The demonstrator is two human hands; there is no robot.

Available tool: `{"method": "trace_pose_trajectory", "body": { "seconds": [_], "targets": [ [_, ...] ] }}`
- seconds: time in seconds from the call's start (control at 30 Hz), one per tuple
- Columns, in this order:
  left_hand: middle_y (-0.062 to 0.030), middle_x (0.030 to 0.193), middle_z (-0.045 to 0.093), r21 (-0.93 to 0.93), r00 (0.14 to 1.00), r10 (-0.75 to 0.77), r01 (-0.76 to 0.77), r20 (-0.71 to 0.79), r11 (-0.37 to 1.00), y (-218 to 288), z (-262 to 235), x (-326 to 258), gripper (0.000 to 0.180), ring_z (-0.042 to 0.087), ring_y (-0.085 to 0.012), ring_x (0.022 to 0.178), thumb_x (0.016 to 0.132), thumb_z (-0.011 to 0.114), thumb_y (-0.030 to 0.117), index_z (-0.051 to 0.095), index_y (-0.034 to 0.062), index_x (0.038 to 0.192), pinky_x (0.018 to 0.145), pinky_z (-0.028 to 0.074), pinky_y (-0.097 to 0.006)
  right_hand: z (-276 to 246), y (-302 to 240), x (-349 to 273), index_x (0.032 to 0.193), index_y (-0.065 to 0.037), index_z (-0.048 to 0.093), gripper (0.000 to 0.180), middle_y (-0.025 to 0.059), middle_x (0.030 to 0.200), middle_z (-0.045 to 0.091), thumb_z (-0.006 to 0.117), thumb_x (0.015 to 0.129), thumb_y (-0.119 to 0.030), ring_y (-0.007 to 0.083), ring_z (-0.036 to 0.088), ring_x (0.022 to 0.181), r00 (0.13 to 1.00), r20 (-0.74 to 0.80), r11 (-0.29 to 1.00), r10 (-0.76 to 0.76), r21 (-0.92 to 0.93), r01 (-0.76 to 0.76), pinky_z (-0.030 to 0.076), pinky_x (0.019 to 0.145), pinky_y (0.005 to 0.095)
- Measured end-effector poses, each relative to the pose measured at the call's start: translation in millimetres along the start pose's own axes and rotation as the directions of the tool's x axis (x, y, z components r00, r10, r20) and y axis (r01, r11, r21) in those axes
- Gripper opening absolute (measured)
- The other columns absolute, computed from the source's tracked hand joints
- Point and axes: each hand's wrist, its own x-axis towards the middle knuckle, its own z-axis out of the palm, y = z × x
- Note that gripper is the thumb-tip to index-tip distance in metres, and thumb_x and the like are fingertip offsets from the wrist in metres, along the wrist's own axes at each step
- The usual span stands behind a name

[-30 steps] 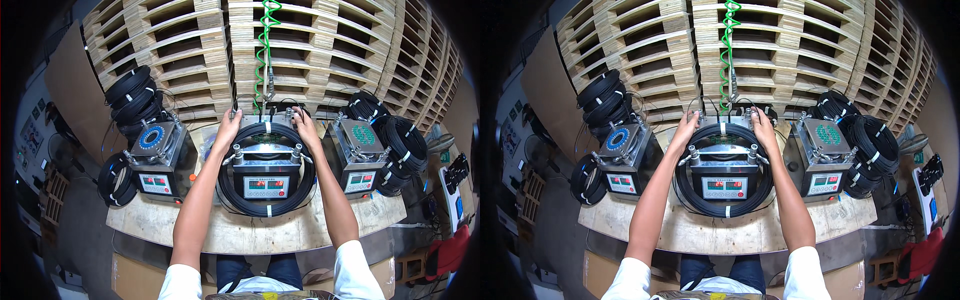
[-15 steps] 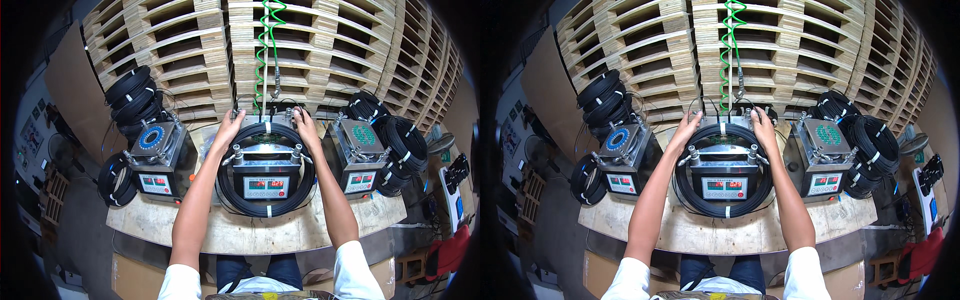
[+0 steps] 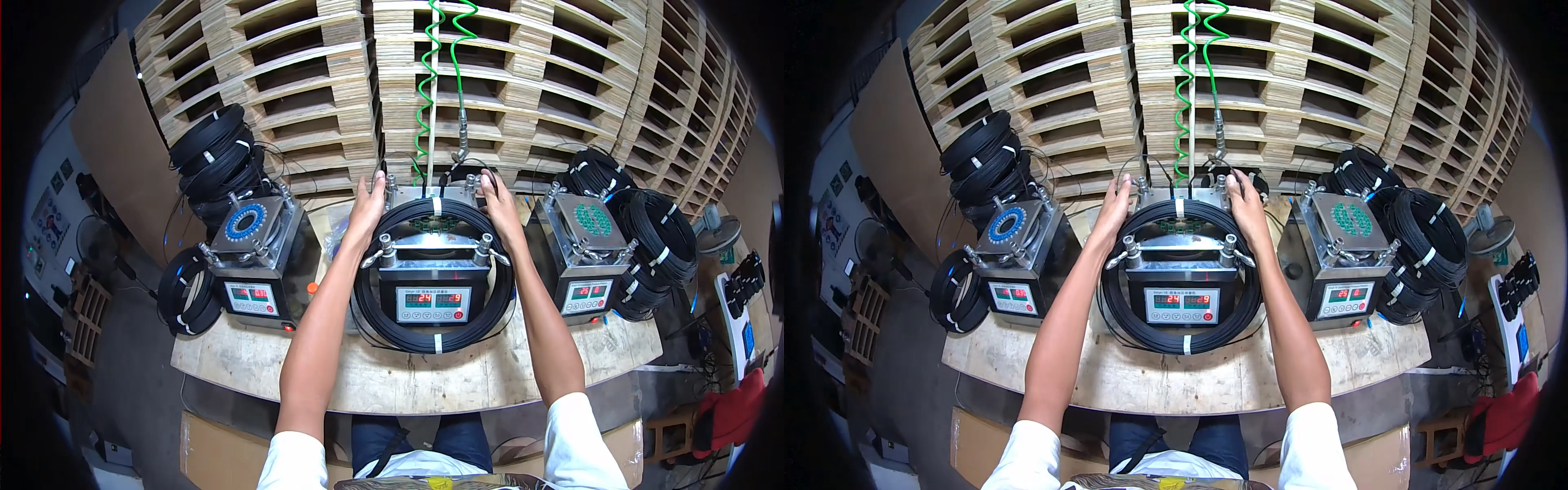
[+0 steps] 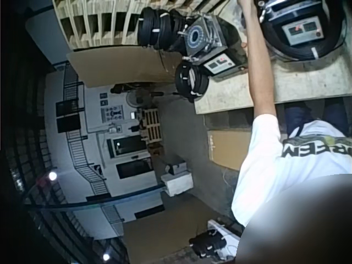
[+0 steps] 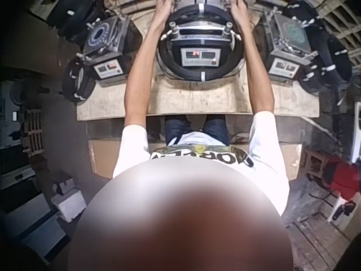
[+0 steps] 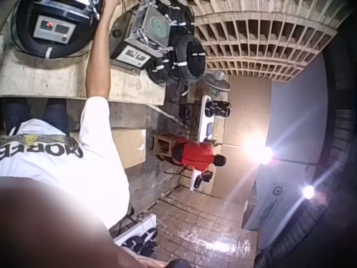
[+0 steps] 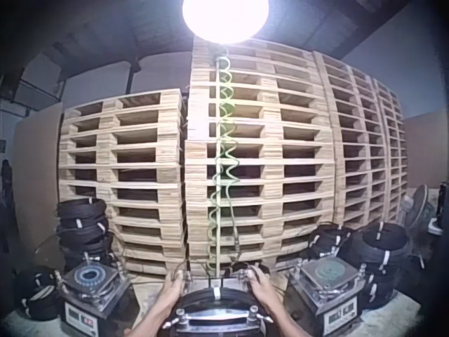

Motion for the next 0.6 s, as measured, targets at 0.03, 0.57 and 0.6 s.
{"method": "trace_pose_trajectory", "body": {
  "seconds": [0.03, 0.57, 0.6],
  "targets": [
    [-0.0324, 0.153, 0.034, -0.043, 1.000, 0.006, -0.005, 0.022, 0.999, 1, -1, -1, 0.097, 0.033, -0.0378, 0.145, 0.096, 0.047, 0.065, 0.015, -0.0034, 0.157, 0.117, 0.028, -0.041, 1, -4, -2, 0.143, -0.001, 0.048, 0.058, 0.0173, 0.136, 0.059, 0.052, 0.103, -0.043, 0.0253, 0.058, 0.121, 0.999, -0.004, 0.999, 0.048, 0.025, -0.048, 0.042, 0.105, 0.0343],
    [-0.0326, 0.155, 0.030, -0.031, 0.999, 0.051, -0.051, 0.015, 0.998, -9, -1, 7, 0.099, 0.030, -0.0374, 0.147, 0.095, 0.051, 0.065, 0.014, -0.0023, 0.157, 0.119, 0.024, -0.040, 3, 0, 1, 0.141, -0.004, 0.053, 0.062, 0.0085, 0.127, 0.062, 0.045, 0.104, -0.052, 0.0161, 0.059, 0.100, 0.997, 0.056, 0.996, 0.060, -0.062, -0.056, 0.050, 0.078, 0.0311],
    [-0.0325, 0.156, 0.029, 0.009, 0.998, 0.065, -0.064, -0.020, 0.998, -5, 0, 4, 0.101, 0.031, -0.0378, 0.147, 0.094, 0.052, 0.065, 0.011, -0.0010, 0.158, 0.118, 0.026, -0.041, 2, 0, 0, 0.142, -0.004, 0.052, 0.061, 0.0079, 0.128, 0.061, 0.044, 0.104, -0.051, 0.0159, 0.059, 0.101, 0.998, 0.042, 0.998, 0.040, -0.041, -0.038, 0.050, 0.079, 0.0315]
  ]
}}
